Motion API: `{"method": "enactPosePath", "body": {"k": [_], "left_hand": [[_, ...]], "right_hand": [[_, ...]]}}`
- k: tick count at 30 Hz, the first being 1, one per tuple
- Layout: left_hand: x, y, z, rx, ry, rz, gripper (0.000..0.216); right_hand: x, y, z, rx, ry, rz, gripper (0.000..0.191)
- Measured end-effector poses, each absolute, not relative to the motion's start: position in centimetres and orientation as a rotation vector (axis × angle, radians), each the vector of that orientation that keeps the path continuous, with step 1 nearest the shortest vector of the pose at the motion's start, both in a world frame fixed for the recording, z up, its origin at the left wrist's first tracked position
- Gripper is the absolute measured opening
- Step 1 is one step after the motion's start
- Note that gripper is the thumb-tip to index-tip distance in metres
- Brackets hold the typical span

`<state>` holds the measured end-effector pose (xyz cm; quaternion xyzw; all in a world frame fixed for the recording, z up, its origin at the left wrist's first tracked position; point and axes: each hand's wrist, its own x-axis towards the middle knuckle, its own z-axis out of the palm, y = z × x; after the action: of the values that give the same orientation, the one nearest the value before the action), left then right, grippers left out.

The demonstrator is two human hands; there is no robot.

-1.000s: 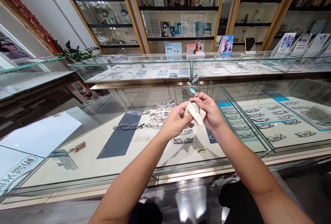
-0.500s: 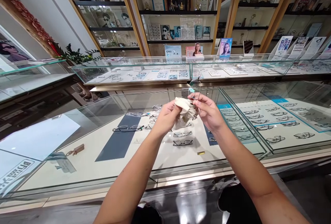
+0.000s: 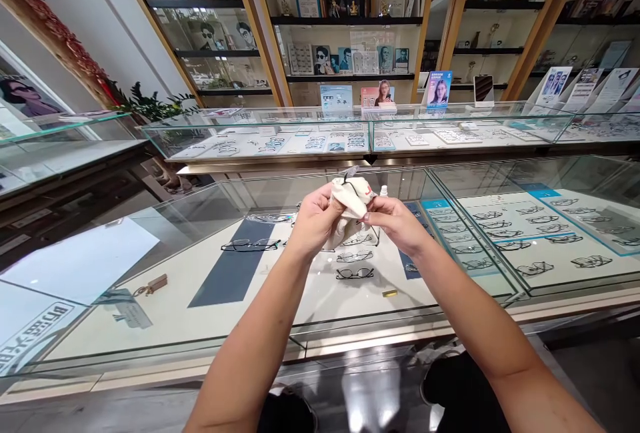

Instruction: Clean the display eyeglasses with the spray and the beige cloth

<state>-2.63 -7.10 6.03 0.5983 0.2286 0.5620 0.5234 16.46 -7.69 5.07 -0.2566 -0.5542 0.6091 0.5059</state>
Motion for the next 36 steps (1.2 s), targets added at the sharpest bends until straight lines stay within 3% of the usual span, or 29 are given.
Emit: {"method": "enactPosePath", "body": {"k": [4,11,19,25,36], "left_hand": [[-2.8,-7.2,6.5,1.451,0.53,1.274,0.064],[-1.9,-6.9,5.3,1.458,0.684,1.535,0.054],[-3.3,-5.9,5.6,1.514,0.552,1.262,0.069],[-1.9,-5.9,4.7,1.526,0.65,1.553,0.062],[-2.7,-4.9,5.9,1.249,0.577,1.683,0.057]], "right_hand": [[16.8,-7.8,5.2,-0.601,-1.274,1.545,0.029],[16.1,-8.1,4.7,-0.582,-1.397,1.565,0.033],[16.8,-7.6,5.1,-0.563,-1.258,1.598,0.036],[15.9,-7.8,4.6,-0.587,-1.388,1.594,0.04],[18.1,-7.5,5.9,-0.471,-1.242,1.392,0.04]]}}
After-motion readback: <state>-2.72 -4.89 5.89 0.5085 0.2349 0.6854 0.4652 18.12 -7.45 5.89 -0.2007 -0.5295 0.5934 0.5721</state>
